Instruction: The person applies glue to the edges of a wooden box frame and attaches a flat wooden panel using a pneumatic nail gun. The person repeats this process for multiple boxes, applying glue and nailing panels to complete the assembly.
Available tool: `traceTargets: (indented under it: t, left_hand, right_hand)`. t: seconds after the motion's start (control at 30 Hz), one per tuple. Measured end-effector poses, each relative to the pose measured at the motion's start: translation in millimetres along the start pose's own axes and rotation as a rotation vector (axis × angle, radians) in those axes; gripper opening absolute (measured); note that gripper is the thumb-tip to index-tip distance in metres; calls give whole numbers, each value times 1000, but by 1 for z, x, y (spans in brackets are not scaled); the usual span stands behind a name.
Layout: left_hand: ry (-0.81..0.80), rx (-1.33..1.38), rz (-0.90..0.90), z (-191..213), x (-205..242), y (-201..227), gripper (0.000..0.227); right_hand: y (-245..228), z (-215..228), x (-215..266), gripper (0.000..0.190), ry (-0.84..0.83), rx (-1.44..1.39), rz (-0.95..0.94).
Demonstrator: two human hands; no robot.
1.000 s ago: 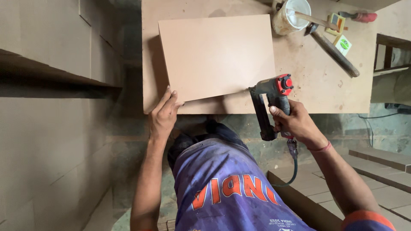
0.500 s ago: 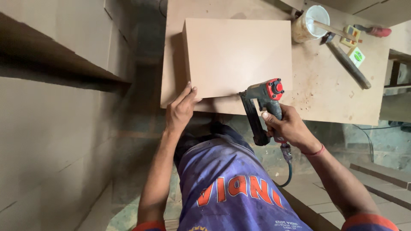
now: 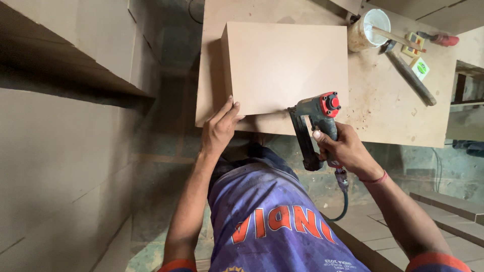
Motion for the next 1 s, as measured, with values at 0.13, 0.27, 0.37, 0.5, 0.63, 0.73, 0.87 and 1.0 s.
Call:
traceTargets:
  t: [0.13,0.27,0.37,0.5,0.63,0.73,0.87,1.0]
  left_hand:
    - [-8,32,-9,3,-2,-4,34]
    - [-15,77,-13,6,-3,-7,32]
    - [-31,86,-8,6,-2,-9,32]
    - [-19,99,-8,4,1,-12,33]
    - [-22,75,-25,4,1,-12,35]
    - [-67,127,32,5,-3,-11,33]
    - [-81,139,12,21,-7,-4,46]
    - [-163,65,20,33,-8,-3,69]
  right_hand:
    - [-5,-11,5,26,-16,-24,10]
    - [-13,-31,8,25,-84,-83,21]
    - [-19,-43,7,26,-114,-58,49]
    - [-24,-47,8,27,-98,27,55]
    - [-27,-48,11,29,-79,24,25]
    - [-30,-49,14,29,-68,10,11]
    - [-35,-56,18,24,-95,-22,31]
    - [-42,-78,16,25,-180,-12,142]
Point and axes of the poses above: each hand's wrist, its own x-axis away from the middle knuckle, its own z-axis out of the back of the hand, y = z × x, the point moved 5 cm from there along -x, towards the middle knuckle, and after that the axes turned 11 degrees about y, right-handed, at the moved point
